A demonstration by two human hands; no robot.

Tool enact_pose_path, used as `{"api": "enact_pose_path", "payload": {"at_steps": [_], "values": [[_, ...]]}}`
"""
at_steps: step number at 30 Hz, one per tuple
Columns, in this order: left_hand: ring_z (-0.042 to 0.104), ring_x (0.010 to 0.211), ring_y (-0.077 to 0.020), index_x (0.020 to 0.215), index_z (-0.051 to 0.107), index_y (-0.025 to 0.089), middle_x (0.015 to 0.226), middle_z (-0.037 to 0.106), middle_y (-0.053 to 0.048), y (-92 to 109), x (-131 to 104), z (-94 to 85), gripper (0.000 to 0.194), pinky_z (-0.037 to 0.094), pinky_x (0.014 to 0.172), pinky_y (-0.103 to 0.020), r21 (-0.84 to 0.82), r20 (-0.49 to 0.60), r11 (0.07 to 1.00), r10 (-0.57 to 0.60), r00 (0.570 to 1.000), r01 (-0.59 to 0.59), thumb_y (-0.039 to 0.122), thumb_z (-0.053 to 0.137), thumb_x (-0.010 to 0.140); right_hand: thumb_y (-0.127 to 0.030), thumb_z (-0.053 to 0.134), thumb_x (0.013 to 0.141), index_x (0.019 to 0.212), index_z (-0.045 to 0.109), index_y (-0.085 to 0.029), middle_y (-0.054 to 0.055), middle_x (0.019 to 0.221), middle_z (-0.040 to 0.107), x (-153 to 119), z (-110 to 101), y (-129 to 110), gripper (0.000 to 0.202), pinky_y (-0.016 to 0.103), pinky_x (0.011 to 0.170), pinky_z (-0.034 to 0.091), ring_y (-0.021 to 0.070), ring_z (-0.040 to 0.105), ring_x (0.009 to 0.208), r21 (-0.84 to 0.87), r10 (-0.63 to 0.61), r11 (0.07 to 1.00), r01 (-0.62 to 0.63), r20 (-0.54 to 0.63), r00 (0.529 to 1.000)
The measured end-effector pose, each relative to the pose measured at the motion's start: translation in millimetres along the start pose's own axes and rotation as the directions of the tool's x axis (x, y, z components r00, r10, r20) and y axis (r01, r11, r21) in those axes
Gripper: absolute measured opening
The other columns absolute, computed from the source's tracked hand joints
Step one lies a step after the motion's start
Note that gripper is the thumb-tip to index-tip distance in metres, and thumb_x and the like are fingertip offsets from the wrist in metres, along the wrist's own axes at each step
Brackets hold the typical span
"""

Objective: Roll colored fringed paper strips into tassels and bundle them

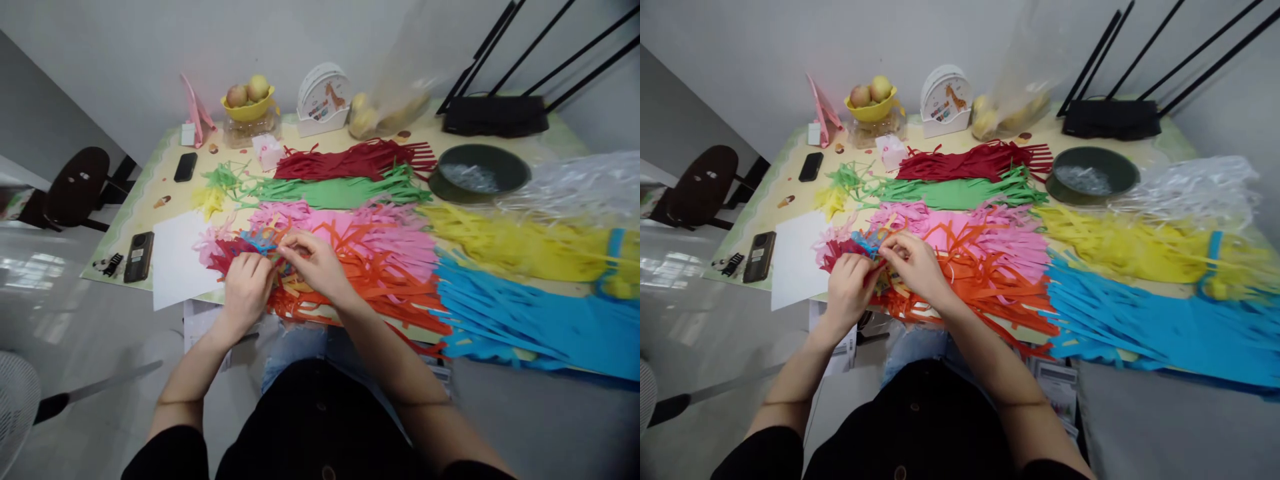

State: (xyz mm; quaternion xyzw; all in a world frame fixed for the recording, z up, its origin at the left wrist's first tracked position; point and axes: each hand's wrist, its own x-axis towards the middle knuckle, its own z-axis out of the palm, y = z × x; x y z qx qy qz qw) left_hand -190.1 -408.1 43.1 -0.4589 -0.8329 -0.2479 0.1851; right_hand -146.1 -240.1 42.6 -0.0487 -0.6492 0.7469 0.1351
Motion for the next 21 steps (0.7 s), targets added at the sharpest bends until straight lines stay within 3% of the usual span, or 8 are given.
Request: {"api": "enact_pose_path", "payload": {"at_steps": [3,6,8,9,11,13,17,21], "values": [[0.062,0.082,-0.0214,0.085,0.066,0.021,0.084,0.069,-0.007,-20,0,-7.8,0.018,0.047,0.076,-0.035,-0.267,0.188,0.963,0.017,0.982,0.035,0.033,0.061,0.097,-0.048,0.073,0.084,0.087,0.053,-0.022,-0.006,0.073,0.064,0,2,0,0.033,0.015,0.035,0.034,0.0047,0.048,0.043,0.327,-0.033,0.940,0.101,-0.208,0.977],[0.066,0.093,-0.0221,0.095,0.072,0.022,0.098,0.073,-0.008,-72,13,-22.8,0.022,0.051,0.088,-0.036,-0.404,0.208,0.890,-0.135,0.969,0.211,0.040,0.059,0.096,-0.050,0.077,0.082,0.089,0.051,-0.024,-0.009,0.061,0.059,0,4,-2,0.037,0.015,0.033,0.035,0.0051,0.045,0.038,0.428,-0.022,0.897,0.110,-0.204,0.979],[0.064,0.092,-0.0216,0.097,0.073,0.020,0.105,0.071,-0.009,-113,23,-25.0,0.023,0.049,0.091,-0.036,-0.175,0.092,0.848,-0.491,0.866,0.500,0.035,0.056,0.094,-0.050,0.077,0.081,0.089,0.053,-0.023,-0.009,0.059,0.060,-1,4,-3,0.037,0.015,0.034,0.037,0.0051,0.045,0.037,0.412,-0.021,0.908,0.081,-0.148,0.989],[0.064,0.089,-0.0215,0.097,0.074,0.019,0.104,0.070,-0.009,-131,27,-22.7,0.020,0.049,0.091,-0.035,-0.078,0.172,0.789,-0.592,0.787,0.610,0.031,0.062,0.087,-0.051,0.077,0.082,0.089,0.054,-0.023,-0.009,0.060,0.061,-2,4,-2,0.037,0.015,0.034,0.038,0.0050,0.046,0.037,0.403,-0.019,0.913,0.069,-0.126,0.992],[0.063,0.079,-0.0220,0.086,0.074,0.016,0.088,0.069,-0.008,-159,31,-14.5,0.017,0.049,0.085,-0.034,-0.007,0.246,0.724,-0.668,0.702,0.690,0.024,0.073,0.071,-0.052,0.076,0.082,0.089,0.055,-0.022,-0.009,0.060,0.061,-4,5,-2,0.038,0.015,0.035,0.039,0.0046,0.047,0.037,0.383,-0.020,0.922,0.063,-0.115,0.993],[0.060,0.070,-0.0215,0.070,0.070,0.015,0.070,0.063,-0.005,-175,31,-9.0,0.009,0.048,0.077,-0.033,-0.010,0.276,0.699,-0.686,0.673,0.715,0.018,0.074,0.062,-0.053,0.076,0.082,0.088,0.055,-0.022,-0.009,0.060,0.061,-4,4,-1,0.038,0.015,0.036,0.040,0.0044,0.047,0.038,0.363,-0.026,0.930,0.064,-0.108,0.994],[0.056,0.064,-0.0178,0.072,0.068,0.016,0.063,0.060,-0.003,-178,30,-23.2,0.008,0.045,0.069,-0.030,-0.084,0.153,0.671,-0.721,0.675,0.736,0.023,0.067,0.071,-0.054,0.076,0.082,0.089,0.055,-0.022,-0.008,0.059,0.061,-3,2,-4,0.039,0.015,0.035,0.039,0.0044,0.047,0.038,0.325,-0.035,0.943,0.066,-0.101,0.994],[0.056,0.063,-0.0132,0.090,0.069,0.017,0.076,0.066,-0.001,-137,31,-41.6,0.024,0.048,0.065,-0.025,-0.465,0.039,0.624,-0.695,0.718,0.628,0.037,0.068,0.076,-0.055,0.074,0.082,0.087,0.055,-0.020,-0.008,0.058,0.059,1,8,-11,0.040,0.015,0.034,0.037,0.0036,0.044,0.036,0.219,-0.028,0.975,0.046,-0.086,0.996]]}}
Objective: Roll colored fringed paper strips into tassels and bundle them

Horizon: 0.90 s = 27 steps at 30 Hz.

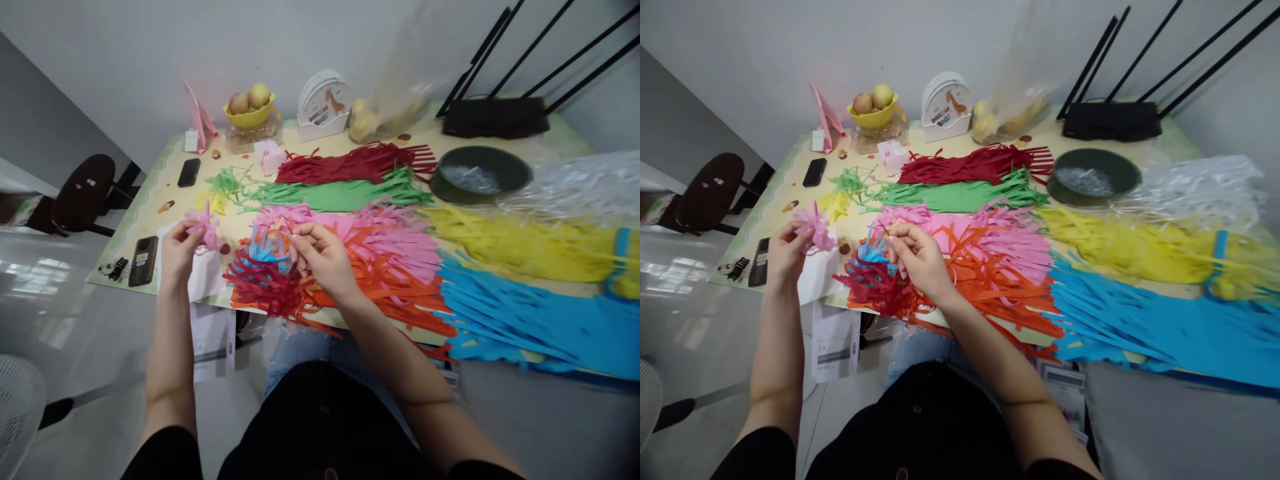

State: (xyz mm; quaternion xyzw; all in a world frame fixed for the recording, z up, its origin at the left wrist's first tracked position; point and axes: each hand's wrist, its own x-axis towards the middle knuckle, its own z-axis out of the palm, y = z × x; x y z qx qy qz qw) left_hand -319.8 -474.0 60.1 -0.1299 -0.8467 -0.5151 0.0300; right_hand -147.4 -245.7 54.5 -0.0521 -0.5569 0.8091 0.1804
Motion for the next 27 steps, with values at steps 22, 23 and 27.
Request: {"api": "enact_pose_path", "payload": {"at_steps": [22,23,27], "values": [[0.071,0.092,-0.0172,0.097,0.071,0.020,0.096,0.076,-0.004,85,-94,66.2,0.009,0.055,0.086,-0.030,-0.076,0.130,0.876,0.482,0.867,-0.476,0.023,0.071,0.088,-0.055,0.078,0.079,0.077,0.053,-0.020,-0.007,0.053,0.058,6,12,-13,0.043,0.019,0.048,0.040,0.0066,0.050,0.045,-0.017,-0.093,0.995,0.095,0.067,0.993],[0.072,0.087,-0.0161,0.095,0.071,0.019,0.091,0.076,-0.003,83,-92,70.2,0.008,0.055,0.082,-0.028,-0.157,0.122,0.901,0.425,0.897,-0.405,0.025,0.072,0.088,-0.053,0.077,0.080,0.078,0.055,-0.019,-0.007,0.054,0.058,4,11,-13,0.041,0.019,0.048,0.040,0.0067,0.050,0.046,-0.030,-0.101,0.994,0.103,0.056,0.993],[0.071,0.073,-0.0152,0.099,0.070,0.020,0.078,0.074,-0.001,75,-82,71.2,0.024,0.056,0.072,-0.026,-0.518,0.181,0.851,0.207,0.961,-0.086,0.038,0.078,0.084,-0.040,0.073,0.086,0.088,0.069,-0.016,-0.005,0.056,0.059,-1,3,-15,0.025,0.020,0.051,0.039,0.0069,0.050,0.048,-0.203,-0.159,0.965,0.164,0.042,0.986]]}}
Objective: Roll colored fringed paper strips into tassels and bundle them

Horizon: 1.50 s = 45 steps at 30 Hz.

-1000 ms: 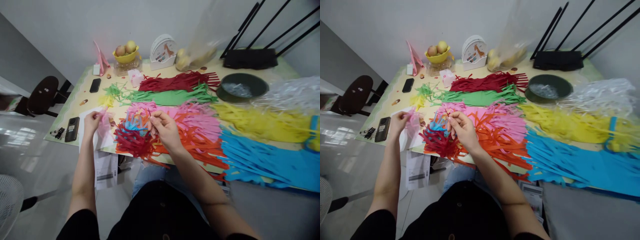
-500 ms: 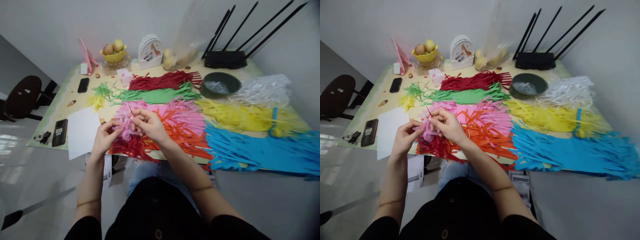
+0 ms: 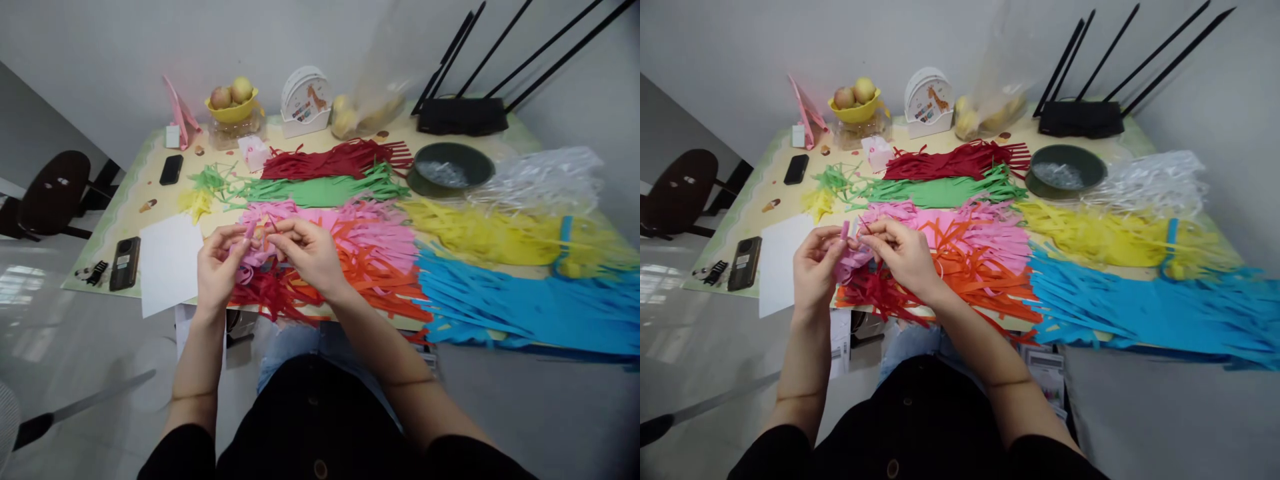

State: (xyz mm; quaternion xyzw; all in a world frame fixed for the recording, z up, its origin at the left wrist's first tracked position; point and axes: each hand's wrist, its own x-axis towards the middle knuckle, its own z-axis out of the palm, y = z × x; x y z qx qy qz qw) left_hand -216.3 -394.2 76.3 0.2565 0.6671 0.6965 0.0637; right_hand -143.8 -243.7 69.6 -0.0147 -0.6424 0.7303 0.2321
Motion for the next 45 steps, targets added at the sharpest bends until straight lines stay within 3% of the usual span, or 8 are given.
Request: {"api": "enact_pose_path", "payload": {"at_steps": [11,20,23,30,32,34,40,45], "values": [[0.056,0.053,-0.0103,0.084,0.069,0.018,0.062,0.063,0.002,10,2,-3.4,0.037,0.051,0.058,-0.025,-0.187,0.112,0.958,-0.198,0.974,0.216,0.046,0.088,0.070,-0.038,0.066,0.092,0.082,0.077,-0.016,-0.005,0.052,0.052,-4,-6,-8,0.026,0.021,0.048,0.033,0.0070,0.041,0.046,-0.158,0.049,0.987,-0.023,0.167,0.985],[0.067,0.068,-0.0163,0.088,0.074,0.017,0.077,0.074,-0.005,8,2,-13.3,0.024,0.051,0.067,-0.027,0.127,0.257,0.981,-0.177,0.950,0.148,0.041,0.076,0.085,-0.048,0.074,0.085,0.119,0.060,-0.017,-0.007,0.054,0.063,1,-9,6,0.048,0.018,0.042,0.039,0.0079,0.050,0.040,0.067,0.196,0.973,-0.221,0.264,0.945],[0.068,0.072,-0.0180,0.083,0.073,0.017,0.080,0.075,-0.007,11,0,-13.2,0.023,0.052,0.070,-0.029,0.247,0.337,0.966,-0.161,0.928,0.078,0.039,0.073,0.087,-0.049,0.073,0.084,0.102,0.065,-0.017,-0.003,0.059,0.066,3,-9,10,0.038,0.019,0.044,0.045,0.0095,0.057,0.047,0.085,0.206,0.966,-0.245,0.321,0.924],[0.068,0.073,-0.0184,0.082,0.075,0.021,0.082,0.077,-0.005,-3,32,-39.7,0.020,0.050,0.069,-0.029,0.502,0.520,0.860,-0.212,0.828,-0.095,0.038,0.067,0.088,-0.051,0.079,0.078,0.083,0.056,-0.022,-0.004,0.072,0.069,6,-5,12,0.037,0.016,0.035,0.035,0.0055,0.050,0.043,0.333,0.123,0.942,-0.046,-0.214,0.969],[0.067,0.073,-0.0167,0.082,0.075,0.020,0.087,0.078,-0.005,-22,65,-64.5,0.023,0.049,0.067,-0.027,0.532,0.435,0.842,-0.185,0.881,-0.086,0.040,0.066,0.087,-0.052,0.080,0.077,0.083,0.052,-0.023,-0.007,0.065,0.066,6,-4,14,0.040,0.016,0.036,0.039,0.0065,0.052,0.042,0.400,0.148,0.915,-0.061,-0.191,0.970],[0.063,0.066,-0.0115,0.066,0.067,0.018,0.069,0.070,-0.001,-46,99,-90.2,0.029,0.046,0.066,-0.024,0.650,0.081,0.759,-0.014,0.997,-0.042,0.039,0.067,0.086,-0.052,0.081,0.077,0.083,0.052,-0.023,-0.007,0.063,0.065,5,-4,17,0.041,0.016,0.038,0.043,0.0063,0.052,0.041,0.393,0.163,0.914,-0.101,-0.129,0.978],[0.061,0.068,-0.0110,0.073,0.059,0.013,0.072,0.062,0.002,-97,133,-125.0,0.037,0.052,0.073,-0.030,0.704,-0.095,0.710,0.073,0.993,0.015,0.042,0.062,0.097,-0.053,0.079,0.078,0.083,0.054,-0.021,-0.005,0.063,0.067,2,-4,22,0.040,0.017,0.038,0.044,0.0063,0.052,0.041,0.347,0.167,0.929,-0.132,-0.074,0.983],[0.062,0.074,-0.0102,0.063,0.050,0.020,0.059,0.054,0.004,-76,114,-126.0,0.026,0.042,0.075,-0.026,0.720,-0.138,0.694,0.159,0.978,-0.012,0.020,0.054,0.089,-0.043,0.074,0.086,0.083,0.062,-0.021,-0.001,0.074,0.068,5,-7,22,0.025,0.019,0.041,0.044,0.0072,0.054,0.047,0.157,0.086,0.985,-0.076,-0.058,0.995]]}}
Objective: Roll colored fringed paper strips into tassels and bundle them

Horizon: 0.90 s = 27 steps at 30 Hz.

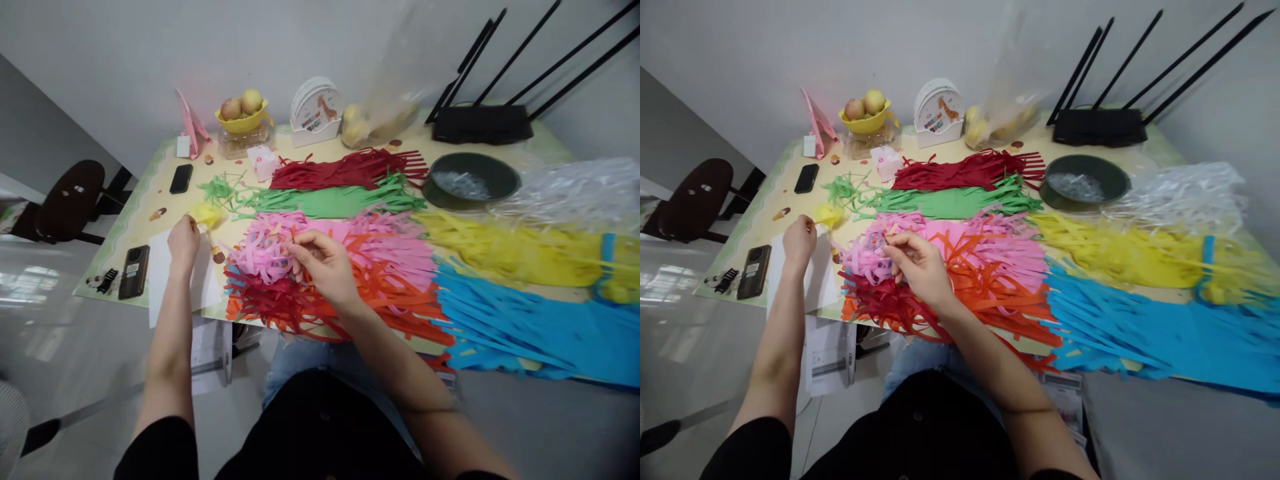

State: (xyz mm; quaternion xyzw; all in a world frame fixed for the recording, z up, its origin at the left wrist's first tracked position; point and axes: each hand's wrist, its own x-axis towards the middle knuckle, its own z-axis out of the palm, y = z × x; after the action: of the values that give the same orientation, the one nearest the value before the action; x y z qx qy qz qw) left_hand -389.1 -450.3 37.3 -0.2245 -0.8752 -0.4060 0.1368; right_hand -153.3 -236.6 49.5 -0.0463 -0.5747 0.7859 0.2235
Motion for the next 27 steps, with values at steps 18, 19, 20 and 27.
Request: {"api": "enact_pose_path", "payload": {"at_steps": [18,19,20,27], "values": [[0.055,0.054,-0.0110,0.077,0.076,0.018,0.072,0.071,-0.003,125,-82,3.3,0.040,0.048,0.057,-0.026,-0.714,0.441,0.583,-0.058,0.896,0.389,0.046,0.093,0.056,-0.058,0.078,0.075,0.080,0.059,-0.018,-0.004,0.062,0.063,11,20,9,0.044,0.020,0.039,0.044,0.0079,0.053,0.041,0.065,0.123,0.987,-0.147,0.280,0.952],[0.060,0.060,-0.0133,0.078,0.076,0.018,0.073,0.072,-0.003,126,-82,2.7,0.038,0.051,0.062,-0.028,-0.711,0.401,0.607,-0.065,0.914,0.355,0.045,0.093,0.057,-0.057,0.077,0.077,0.080,0.061,-0.018,-0.002,0.067,0.065,10,18,7,0.042,0.020,0.040,0.045,0.0083,0.055,0.044,0.028,0.090,0.995,-0.099,0.228,0.970],[0.064,0.067,-0.0156,0.079,0.077,0.019,0.077,0.073,-0.004,127,-83,1.3,0.035,0.053,0.068,-0.030,-0.699,0.339,0.648,-0.071,0.938,0.302,0.043,0.092,0.059,-0.054,0.076,0.080,0.081,0.062,-0.018,-0.001,0.072,0.067,8,15,3,0.038,0.021,0.042,0.046,0.0090,0.058,0.048,-0.023,0.039,0.999,-0.035,0.158,0.987],[0.069,0.091,-0.0197,0.093,0.081,0.021,0.095,0.076,-0.007,136,-95,-6.3,0.017,0.053,0.084,-0.031,-0.517,0.126,0.856,0.093,0.988,-0.014,0.031,0.081,0.079,-0.034,0.065,0.091,0.089,0.070,-0.019,-0.001,0.070,0.068,-7,16,-19,0.016,0.022,0.054,0.044,0.0096,0.058,0.055,-0.327,-0.122,0.932,0.158,0.126,0.984]]}}
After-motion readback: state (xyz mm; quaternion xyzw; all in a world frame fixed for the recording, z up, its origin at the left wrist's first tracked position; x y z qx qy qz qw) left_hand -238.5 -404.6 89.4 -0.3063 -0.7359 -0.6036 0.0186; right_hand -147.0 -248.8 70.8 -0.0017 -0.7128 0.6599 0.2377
